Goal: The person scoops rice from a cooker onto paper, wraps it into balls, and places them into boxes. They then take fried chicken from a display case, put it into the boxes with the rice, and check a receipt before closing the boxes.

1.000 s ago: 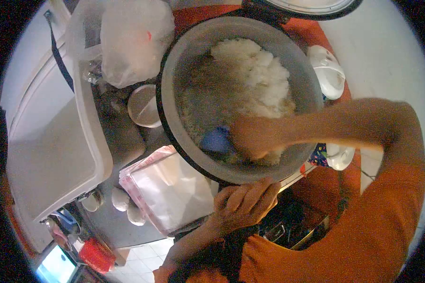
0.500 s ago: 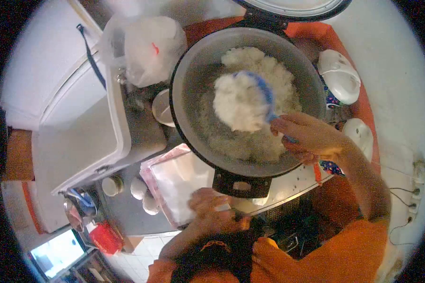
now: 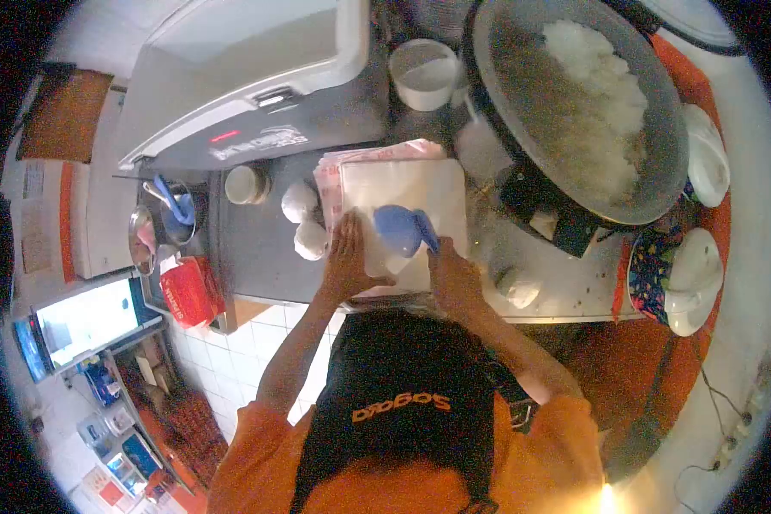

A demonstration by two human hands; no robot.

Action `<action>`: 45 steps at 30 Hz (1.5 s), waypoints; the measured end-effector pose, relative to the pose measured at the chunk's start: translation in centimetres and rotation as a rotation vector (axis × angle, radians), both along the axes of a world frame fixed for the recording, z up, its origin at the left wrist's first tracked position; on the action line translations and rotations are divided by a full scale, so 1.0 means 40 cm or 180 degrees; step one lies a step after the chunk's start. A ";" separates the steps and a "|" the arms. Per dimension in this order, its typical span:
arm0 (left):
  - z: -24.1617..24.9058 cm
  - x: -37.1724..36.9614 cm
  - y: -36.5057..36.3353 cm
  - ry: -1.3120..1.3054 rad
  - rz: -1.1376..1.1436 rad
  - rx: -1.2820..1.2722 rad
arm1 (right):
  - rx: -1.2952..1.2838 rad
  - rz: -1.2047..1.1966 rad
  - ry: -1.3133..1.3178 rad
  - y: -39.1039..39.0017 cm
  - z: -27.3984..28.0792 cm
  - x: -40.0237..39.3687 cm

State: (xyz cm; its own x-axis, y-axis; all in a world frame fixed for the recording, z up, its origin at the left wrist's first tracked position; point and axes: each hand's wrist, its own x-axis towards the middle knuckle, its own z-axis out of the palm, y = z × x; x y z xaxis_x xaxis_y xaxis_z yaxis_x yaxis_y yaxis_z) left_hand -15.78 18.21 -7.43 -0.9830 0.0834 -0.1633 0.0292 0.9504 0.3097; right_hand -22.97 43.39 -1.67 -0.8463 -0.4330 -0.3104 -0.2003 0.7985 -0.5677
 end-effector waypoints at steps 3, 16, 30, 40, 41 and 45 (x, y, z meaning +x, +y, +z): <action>0.005 -0.005 -0.005 0.0017 0.0070 -0.0059 | 0.0351 0.0410 0.1610 -0.089 -0.101 -0.007; 0.006 -0.011 -0.006 0.0268 0.0033 0.0070 | 0.0705 -0.0065 0.0442 -0.124 -0.040 -0.044; -0.078 0.140 -0.005 0.0465 -0.1336 0.0305 | 0.0443 -0.0215 0.2180 0.405 -0.074 -0.105; 0.073 0.022 -0.008 -0.0282 0.0526 0.2173 | -0.0107 0.2484 0.1408 0.034 -0.055 0.003; 0.094 0.005 -0.008 -0.0277 0.0687 0.2345 | -0.0155 0.2477 0.1368 0.024 -0.043 -0.009; 0.158 -0.043 -0.014 -0.0452 0.0893 0.2575 | 0.0122 0.1944 0.0049 -0.013 0.032 -0.089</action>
